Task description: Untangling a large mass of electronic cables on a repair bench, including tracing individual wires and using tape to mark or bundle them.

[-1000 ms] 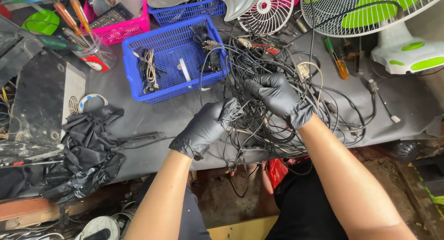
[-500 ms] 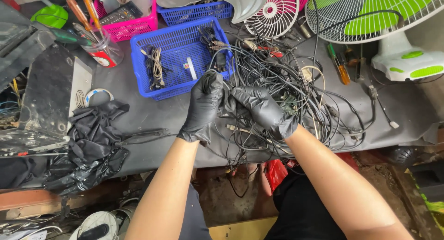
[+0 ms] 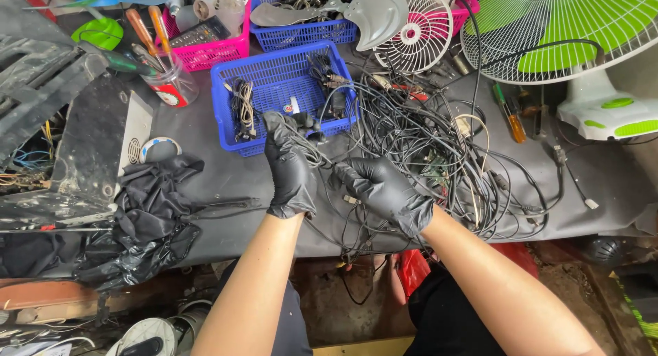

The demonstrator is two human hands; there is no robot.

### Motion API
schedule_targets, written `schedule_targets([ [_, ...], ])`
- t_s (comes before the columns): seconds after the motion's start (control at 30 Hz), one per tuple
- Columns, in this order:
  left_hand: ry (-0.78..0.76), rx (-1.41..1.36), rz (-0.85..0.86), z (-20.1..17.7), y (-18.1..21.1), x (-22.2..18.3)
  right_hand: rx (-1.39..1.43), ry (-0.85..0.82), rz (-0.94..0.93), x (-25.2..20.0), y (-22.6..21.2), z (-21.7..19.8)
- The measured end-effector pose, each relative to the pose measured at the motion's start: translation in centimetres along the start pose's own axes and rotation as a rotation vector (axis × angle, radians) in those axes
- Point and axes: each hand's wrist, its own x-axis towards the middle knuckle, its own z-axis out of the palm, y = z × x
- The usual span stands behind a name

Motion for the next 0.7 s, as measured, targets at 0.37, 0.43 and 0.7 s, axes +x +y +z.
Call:
schedule_targets([
  [0.37, -0.778, -0.477, -0.384, -11.3, -3.6, 7.0, 0.401, -0.031, -0.165, 0.7, 5.3, 1.9],
  [0.43, -0.662, -0.455, -0.392, -12.4, -4.5, 6.6, 0.559, -0.055, -0.258, 0.6, 6.2, 2.7],
  [0.7, 0.074, -0.412, -0.094, -5.8, 1.9, 1.7, -0.235, -0.160, 0.104, -0.7, -1.3, 3.8],
])
